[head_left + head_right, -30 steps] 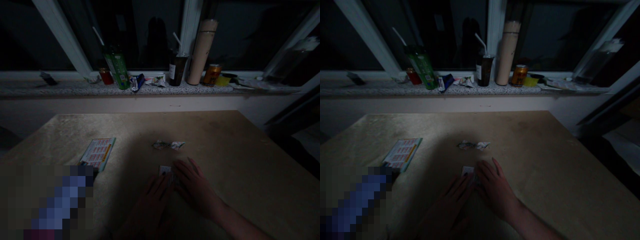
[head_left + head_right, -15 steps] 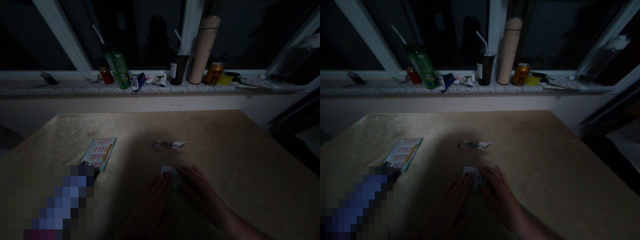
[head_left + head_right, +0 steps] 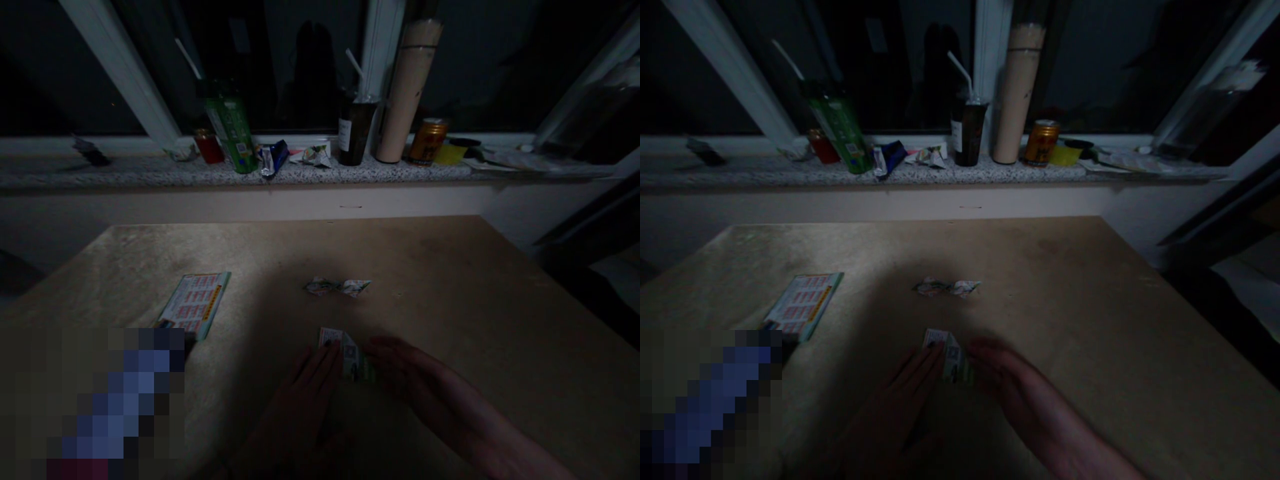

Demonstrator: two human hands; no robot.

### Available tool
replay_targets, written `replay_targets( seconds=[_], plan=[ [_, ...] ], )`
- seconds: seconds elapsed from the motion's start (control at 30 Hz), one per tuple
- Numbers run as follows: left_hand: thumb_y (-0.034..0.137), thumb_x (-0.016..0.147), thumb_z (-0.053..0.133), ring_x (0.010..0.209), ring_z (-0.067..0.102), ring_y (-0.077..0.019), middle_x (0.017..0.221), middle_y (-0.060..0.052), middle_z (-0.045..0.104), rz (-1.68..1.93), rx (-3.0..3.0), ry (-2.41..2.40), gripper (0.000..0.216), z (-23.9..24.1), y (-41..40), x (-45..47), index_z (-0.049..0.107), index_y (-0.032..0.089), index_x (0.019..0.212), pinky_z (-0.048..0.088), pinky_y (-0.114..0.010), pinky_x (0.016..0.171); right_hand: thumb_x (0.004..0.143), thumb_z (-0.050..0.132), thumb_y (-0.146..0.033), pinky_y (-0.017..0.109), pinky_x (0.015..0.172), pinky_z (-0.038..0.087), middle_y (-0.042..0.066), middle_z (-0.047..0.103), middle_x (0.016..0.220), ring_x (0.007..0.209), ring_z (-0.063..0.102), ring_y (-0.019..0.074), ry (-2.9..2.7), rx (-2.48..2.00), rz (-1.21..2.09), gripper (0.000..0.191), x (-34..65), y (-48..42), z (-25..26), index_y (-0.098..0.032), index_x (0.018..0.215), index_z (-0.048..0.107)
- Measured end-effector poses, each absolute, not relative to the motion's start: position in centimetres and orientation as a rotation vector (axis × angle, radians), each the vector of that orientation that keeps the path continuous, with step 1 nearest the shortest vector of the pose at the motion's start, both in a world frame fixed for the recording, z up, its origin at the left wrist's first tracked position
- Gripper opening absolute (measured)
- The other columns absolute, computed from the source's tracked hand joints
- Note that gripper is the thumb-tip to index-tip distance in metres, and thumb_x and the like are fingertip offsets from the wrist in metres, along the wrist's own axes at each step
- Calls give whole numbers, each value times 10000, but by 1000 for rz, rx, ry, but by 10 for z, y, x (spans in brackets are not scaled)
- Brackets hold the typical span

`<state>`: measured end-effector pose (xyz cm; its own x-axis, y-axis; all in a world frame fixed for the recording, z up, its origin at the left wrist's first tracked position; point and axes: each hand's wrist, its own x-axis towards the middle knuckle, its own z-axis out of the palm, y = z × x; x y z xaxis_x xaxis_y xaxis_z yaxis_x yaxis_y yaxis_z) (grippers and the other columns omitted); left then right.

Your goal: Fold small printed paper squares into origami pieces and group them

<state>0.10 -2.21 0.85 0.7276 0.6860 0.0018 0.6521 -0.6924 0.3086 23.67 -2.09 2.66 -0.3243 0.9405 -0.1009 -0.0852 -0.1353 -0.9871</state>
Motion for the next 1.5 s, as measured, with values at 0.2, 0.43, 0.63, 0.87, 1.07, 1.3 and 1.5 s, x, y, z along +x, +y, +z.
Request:
replay_targets(
  seconds=[0.2, 0.43, 0.63, 0.87, 1.07, 1.3, 1.5],
  plan=[
    [457, 826, 502, 1360, 179, -257, 1504, -89, 162, 171, 2626, 1075, 825, 11, -23, 1, 70, 135, 1450, 169, -416, 1111, 947, 289, -120, 393, 820, 541, 95, 648, 1136, 1043, 613, 217, -1284, -1075, 1648, 366, 234, -16, 24, -197, 1124, 600],
    [452, 822, 520, 1362, 164, -265, 1517, -65, 107, 166, 2575, 1119, 840, 10, -25, 2, 45, 165, 1453, 149, -429, 1118, 906, 443, -275, 407, 979, 404, 101, 605, 1198, 1122, 545, 232, -873, -1086, 1950, 304, 228, -21, 35, -157, 1128, 615],
    [485, 851, 475, 1360, 174, -260, 1511, -58, 148, 156, 2565, 1089, 790, 11, -21, 0, 64, 181, 1453, 169, -427, 1114, 834, 556, -319, 435, 1034, 334, 76, 595, 1220, 1157, 508, 256, -989, -1163, 1803, 325, 216, -27, 47, -187, 1122, 630],
    [486, 862, 456, 1369, 126, -274, 1514, -80, 104, 146, 2631, 1017, 797, 14, -17, -2, 32, 157, 1451, 81, -483, 1116, 850, 525, -399, 499, 1054, 292, 57, 516, 1314, 1232, 435, 267, -1390, -1290, 1533, 425, 211, -35, 30, -272, 1255, 521],
    [484, 885, 409, 1372, 103, -274, 1511, -113, 72, 105, 2659, 996, 775, 16, -16, -1, 16, 123, 1448, 101, -477, 1112, 916, 422, -292, 429, 1084, 274, 40, 252, 1481, 1341, 256, 213, -1941, -1122, 1139, 503, 210, -36, 12, -276, 1400, 289],
    [524, 880, 392, 1370, 122, -266, 1502, -125, 143, 117, 2708, 996, 754, 14, -15, -4, 138, 84, 1436, 141, -439, 1116, 861, 460, -220, 491, 1114, 145, 55, 125, 1508, 1378, 103, 227, -2574, -1155, 552, 750, 211, -21, 2, -197, 1449, -6],
    [555, 876, 394, 1369, 125, -277, 1513, -97, 107, 181, 2677, 1075, 759, 17, -12, -6, 114, 141, 1447, 175, -446, 1110, 862, 488, -322, 489, 1122, 83, 65, 93, 1507, 1380, 76, 233, -2742, -1100, 399, 797, 211, -17, 7, -164, 1442, -35]
  ],
)
